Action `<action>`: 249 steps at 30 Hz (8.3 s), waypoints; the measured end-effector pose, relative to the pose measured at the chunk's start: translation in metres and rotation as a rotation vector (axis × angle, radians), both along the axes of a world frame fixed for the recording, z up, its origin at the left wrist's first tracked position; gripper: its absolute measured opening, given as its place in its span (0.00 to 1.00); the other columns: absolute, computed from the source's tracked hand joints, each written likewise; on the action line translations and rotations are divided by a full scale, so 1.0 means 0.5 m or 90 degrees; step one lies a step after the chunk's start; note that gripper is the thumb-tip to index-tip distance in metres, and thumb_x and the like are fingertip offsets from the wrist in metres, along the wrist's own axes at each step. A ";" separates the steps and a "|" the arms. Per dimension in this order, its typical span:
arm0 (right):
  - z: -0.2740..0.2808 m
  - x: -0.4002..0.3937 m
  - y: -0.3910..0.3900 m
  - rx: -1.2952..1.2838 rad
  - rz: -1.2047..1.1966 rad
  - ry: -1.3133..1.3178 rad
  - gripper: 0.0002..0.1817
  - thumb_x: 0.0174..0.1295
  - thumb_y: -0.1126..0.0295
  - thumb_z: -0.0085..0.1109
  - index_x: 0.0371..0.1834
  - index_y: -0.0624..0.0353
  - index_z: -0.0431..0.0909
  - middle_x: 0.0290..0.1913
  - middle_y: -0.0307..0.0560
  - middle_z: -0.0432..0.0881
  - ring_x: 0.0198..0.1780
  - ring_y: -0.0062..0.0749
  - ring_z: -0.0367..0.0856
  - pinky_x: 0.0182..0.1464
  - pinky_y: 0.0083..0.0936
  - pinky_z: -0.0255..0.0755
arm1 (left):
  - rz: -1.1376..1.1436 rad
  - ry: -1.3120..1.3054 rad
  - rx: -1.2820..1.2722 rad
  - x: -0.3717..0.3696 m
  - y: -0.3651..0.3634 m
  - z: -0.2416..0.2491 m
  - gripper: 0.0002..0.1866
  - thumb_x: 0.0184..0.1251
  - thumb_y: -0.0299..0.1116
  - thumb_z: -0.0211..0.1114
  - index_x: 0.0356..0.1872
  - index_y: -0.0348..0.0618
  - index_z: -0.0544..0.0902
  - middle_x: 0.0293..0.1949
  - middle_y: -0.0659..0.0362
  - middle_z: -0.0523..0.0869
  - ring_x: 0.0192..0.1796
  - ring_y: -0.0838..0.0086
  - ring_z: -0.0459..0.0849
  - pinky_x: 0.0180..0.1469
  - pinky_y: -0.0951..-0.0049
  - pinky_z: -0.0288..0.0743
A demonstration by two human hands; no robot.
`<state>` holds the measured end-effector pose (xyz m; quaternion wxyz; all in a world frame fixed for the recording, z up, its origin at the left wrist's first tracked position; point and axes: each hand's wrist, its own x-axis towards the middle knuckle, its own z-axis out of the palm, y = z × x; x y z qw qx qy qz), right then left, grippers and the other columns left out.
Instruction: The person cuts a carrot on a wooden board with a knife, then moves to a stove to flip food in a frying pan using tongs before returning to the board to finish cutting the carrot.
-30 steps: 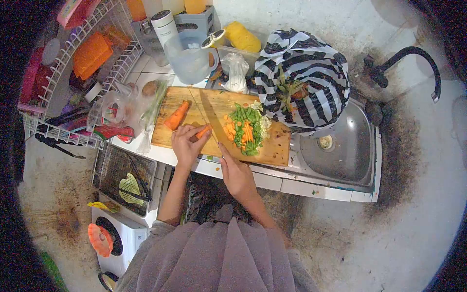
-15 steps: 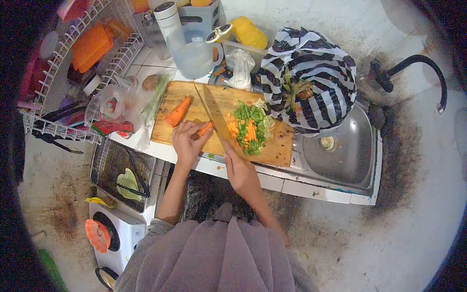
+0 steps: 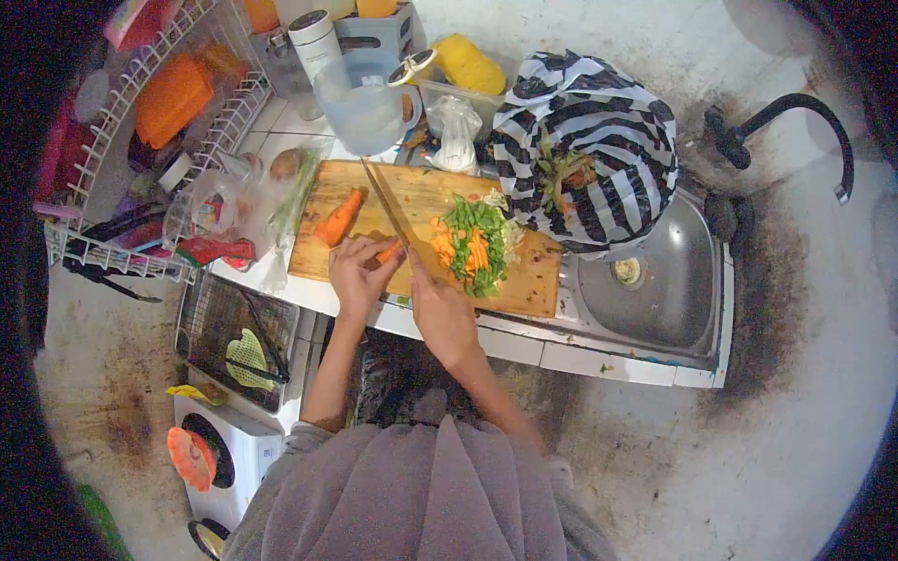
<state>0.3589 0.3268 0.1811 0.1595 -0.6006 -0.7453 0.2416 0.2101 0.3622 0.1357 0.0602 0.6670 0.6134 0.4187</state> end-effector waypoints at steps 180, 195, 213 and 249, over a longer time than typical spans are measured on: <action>0.010 0.054 -0.034 -0.086 0.028 0.091 0.24 0.72 0.61 0.42 0.71 0.49 0.60 0.38 0.69 0.81 0.40 0.66 0.79 0.48 0.50 0.72 | -0.020 -0.048 -0.024 -0.004 0.003 -0.010 0.11 0.50 0.37 0.74 0.35 0.48 0.90 0.31 0.63 0.86 0.37 0.71 0.81 0.44 0.69 0.67; 0.016 0.052 -0.007 -0.094 0.016 0.125 0.23 0.72 0.64 0.43 0.70 0.48 0.61 0.48 0.64 0.80 0.46 0.63 0.78 0.50 0.45 0.73 | 0.011 0.029 0.041 -0.003 0.007 -0.009 0.11 0.47 0.37 0.75 0.34 0.49 0.90 0.26 0.65 0.81 0.35 0.72 0.78 0.43 0.69 0.64; 0.000 0.040 -0.055 0.017 0.001 0.126 0.24 0.70 0.64 0.46 0.69 0.48 0.62 0.43 0.67 0.80 0.44 0.59 0.80 0.48 0.47 0.73 | 0.030 0.007 -0.017 -0.006 0.004 -0.019 0.13 0.48 0.44 0.75 0.35 0.53 0.90 0.26 0.65 0.79 0.36 0.72 0.77 0.48 0.68 0.61; 0.003 0.015 -0.011 0.036 0.023 0.049 0.24 0.71 0.64 0.46 0.70 0.47 0.62 0.21 0.61 0.77 0.26 0.57 0.79 0.34 0.47 0.72 | -0.003 -0.012 -0.011 -0.011 0.002 -0.011 0.11 0.48 0.37 0.75 0.34 0.48 0.89 0.27 0.64 0.83 0.35 0.71 0.79 0.45 0.68 0.65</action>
